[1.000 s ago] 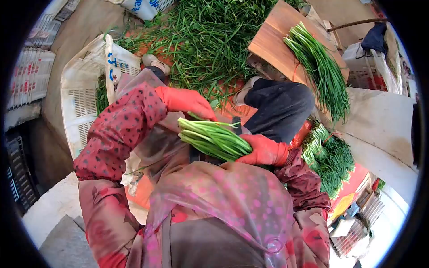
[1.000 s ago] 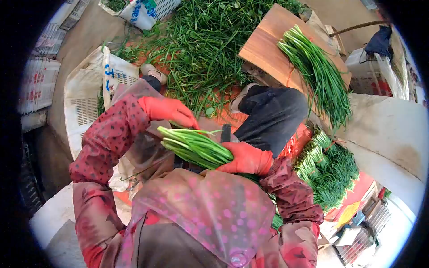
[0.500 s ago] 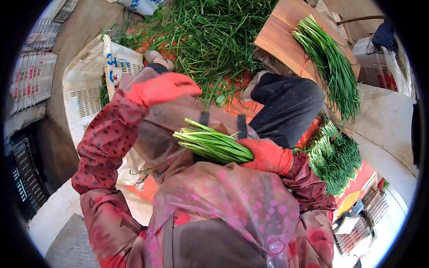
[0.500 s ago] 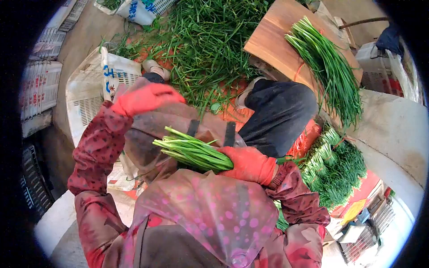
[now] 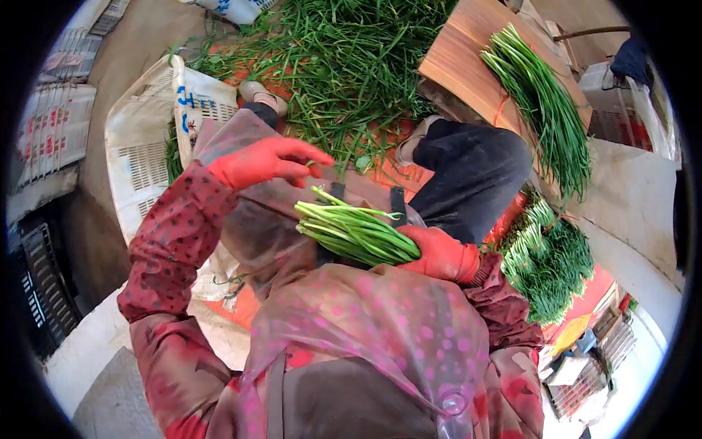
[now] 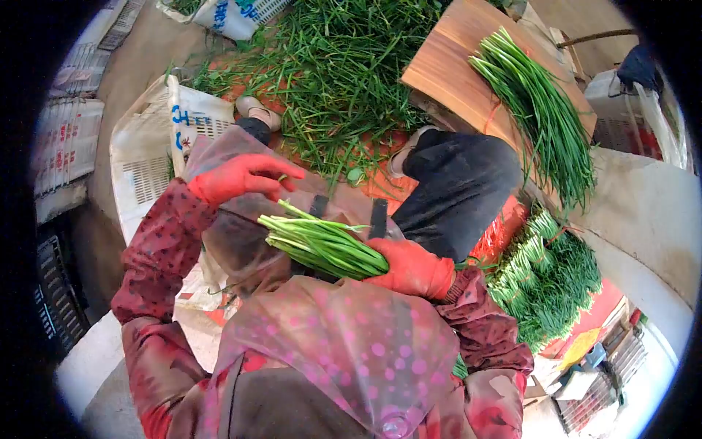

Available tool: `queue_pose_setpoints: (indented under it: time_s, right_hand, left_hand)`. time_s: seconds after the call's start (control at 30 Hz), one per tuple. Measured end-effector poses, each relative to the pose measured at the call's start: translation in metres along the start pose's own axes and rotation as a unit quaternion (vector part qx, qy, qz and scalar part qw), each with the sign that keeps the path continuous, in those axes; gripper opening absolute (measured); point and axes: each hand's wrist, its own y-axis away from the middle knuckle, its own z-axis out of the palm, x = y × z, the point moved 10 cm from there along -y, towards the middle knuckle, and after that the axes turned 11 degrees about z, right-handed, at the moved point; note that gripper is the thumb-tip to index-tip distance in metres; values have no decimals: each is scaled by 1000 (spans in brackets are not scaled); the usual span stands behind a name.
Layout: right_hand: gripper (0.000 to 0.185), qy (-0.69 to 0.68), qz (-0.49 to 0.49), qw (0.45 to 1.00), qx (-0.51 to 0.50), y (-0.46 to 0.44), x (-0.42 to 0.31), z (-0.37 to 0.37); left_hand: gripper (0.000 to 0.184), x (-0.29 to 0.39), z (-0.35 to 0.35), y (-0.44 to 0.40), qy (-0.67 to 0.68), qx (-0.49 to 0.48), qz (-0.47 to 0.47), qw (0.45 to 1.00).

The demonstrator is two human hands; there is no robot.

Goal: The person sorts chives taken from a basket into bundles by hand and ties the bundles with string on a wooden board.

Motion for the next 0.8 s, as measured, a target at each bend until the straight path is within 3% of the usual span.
queue_pose_setpoints:
  time_s: [0.03, 0.1, 0.13, 0.23, 0.4, 0.47, 0.6, 0.67, 0.77, 0.8]
  right_hand:
    - [61, 19, 6, 1000, -3, -1, -2, 1]
    - [61, 34, 6, 999, -3, -2, -3, 1]
    - [61, 38, 0, 999, 2, -1, -2, 2]
    - [60, 37, 4, 999, 4, 2, -2, 0]
    - [59, 53, 10, 999, 0, -1, -3, 1]
    - [58, 60, -10, 998, 8, -2, -2, 1]
    - [59, 40, -11, 999, 7, 0, -2, 0]
    - [58, -21, 9, 1000, 7, -1, 3, -3]
    - [60, 6, 19, 1000, -5, -3, -2, -2]
    - [60, 5, 19, 1000, -4, -3, -1, -2]
  left_hand:
    - [37, 5, 5, -5, -4, 3, 0, 1000]
    - [41, 24, 57, -7, 45, -186, 56, 980]
    - [41, 19, 68, -5, 114, -192, 19, 975]
    - [39, 0, 66, -7, 115, -206, -18, 972]
    - [31, -15, 67, -3, 53, -166, -102, 979]
    - [25, -16, 65, -7, -93, -183, -84, 975]
    - [19, -10, 48, 4, -110, -168, -21, 979]
    - [17, -18, 9, 23, -95, -70, -154, 981]
    - [16, -36, -45, 29, -193, 10, -182, 964]
    - [16, -32, -46, 26, -242, -13, -169, 955]
